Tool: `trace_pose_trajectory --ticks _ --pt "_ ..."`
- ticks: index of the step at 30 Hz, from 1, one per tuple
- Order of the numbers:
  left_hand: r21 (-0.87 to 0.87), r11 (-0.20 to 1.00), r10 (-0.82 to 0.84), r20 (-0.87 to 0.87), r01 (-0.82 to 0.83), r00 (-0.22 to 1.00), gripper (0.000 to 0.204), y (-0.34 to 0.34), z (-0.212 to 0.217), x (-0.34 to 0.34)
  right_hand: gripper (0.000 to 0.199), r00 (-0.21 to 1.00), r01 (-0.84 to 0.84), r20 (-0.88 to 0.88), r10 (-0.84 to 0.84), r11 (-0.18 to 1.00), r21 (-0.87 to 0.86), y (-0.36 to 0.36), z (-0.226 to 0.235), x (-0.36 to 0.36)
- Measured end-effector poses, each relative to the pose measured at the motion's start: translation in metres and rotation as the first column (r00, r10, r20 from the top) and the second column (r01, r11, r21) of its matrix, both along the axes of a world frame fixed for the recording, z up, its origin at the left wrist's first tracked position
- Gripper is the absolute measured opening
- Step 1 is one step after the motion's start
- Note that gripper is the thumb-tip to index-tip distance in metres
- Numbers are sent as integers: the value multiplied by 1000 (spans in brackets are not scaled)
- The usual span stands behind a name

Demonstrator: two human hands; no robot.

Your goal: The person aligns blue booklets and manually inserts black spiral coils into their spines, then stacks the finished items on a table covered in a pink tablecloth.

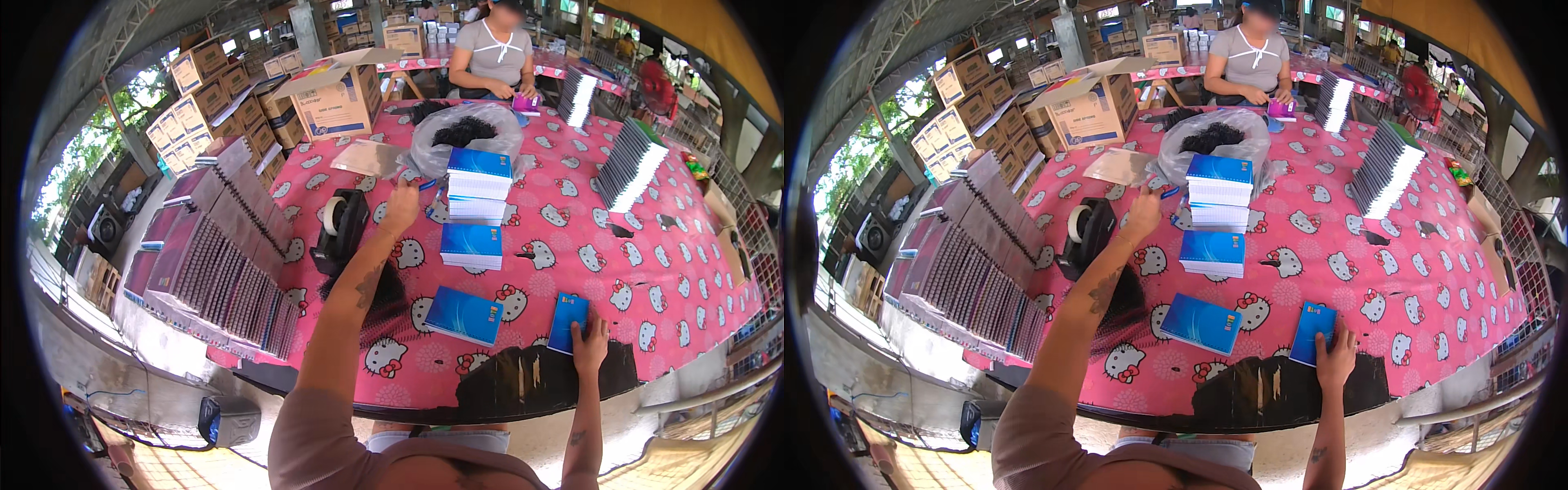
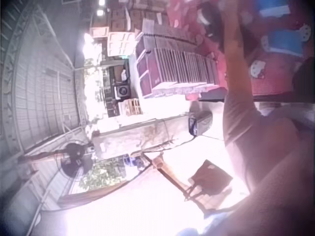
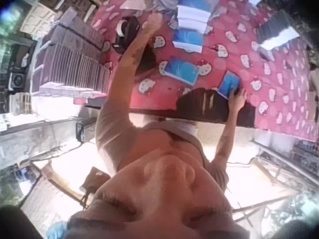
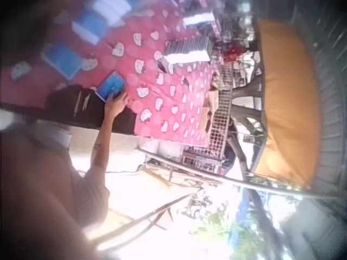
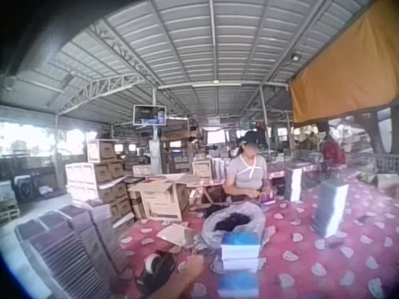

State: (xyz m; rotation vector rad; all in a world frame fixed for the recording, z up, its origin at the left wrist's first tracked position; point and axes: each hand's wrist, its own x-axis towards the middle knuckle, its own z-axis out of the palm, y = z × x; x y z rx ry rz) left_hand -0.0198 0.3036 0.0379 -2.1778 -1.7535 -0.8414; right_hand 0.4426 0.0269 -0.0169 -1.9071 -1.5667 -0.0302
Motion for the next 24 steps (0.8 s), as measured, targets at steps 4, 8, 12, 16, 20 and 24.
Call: trace_pose_trajectory --ticks 4,8,12,16,20,24 --pt "37 997 61 175 -69 983 27 32 -13 -36 53 1000 -3 11 3 999 40 10 -5 -4" --pt "-38 995 98 417 -91 904 24 56 -21 -24 50 1000 14 -26 -15 999 -32 1 10 -9" --pt "90 992 -115 378 87 918 22 83 -35 -30 49 999 20 -25 -21 999 -35 4 11 -10" --pt "14 998 -65 318 64 946 23 82 -36 -14 50 997 -6 -83 2 999 -46 2 12 -10" --pt "96 995 -31 306 2 951 22 49 -1 1 50 998 -33 -54 31 999 -32 6 -1 -1" --pt "232 909 -399 237 347 886 20 -46 69 22 50 997 -48 -60 43 994 -99 0 13 2"
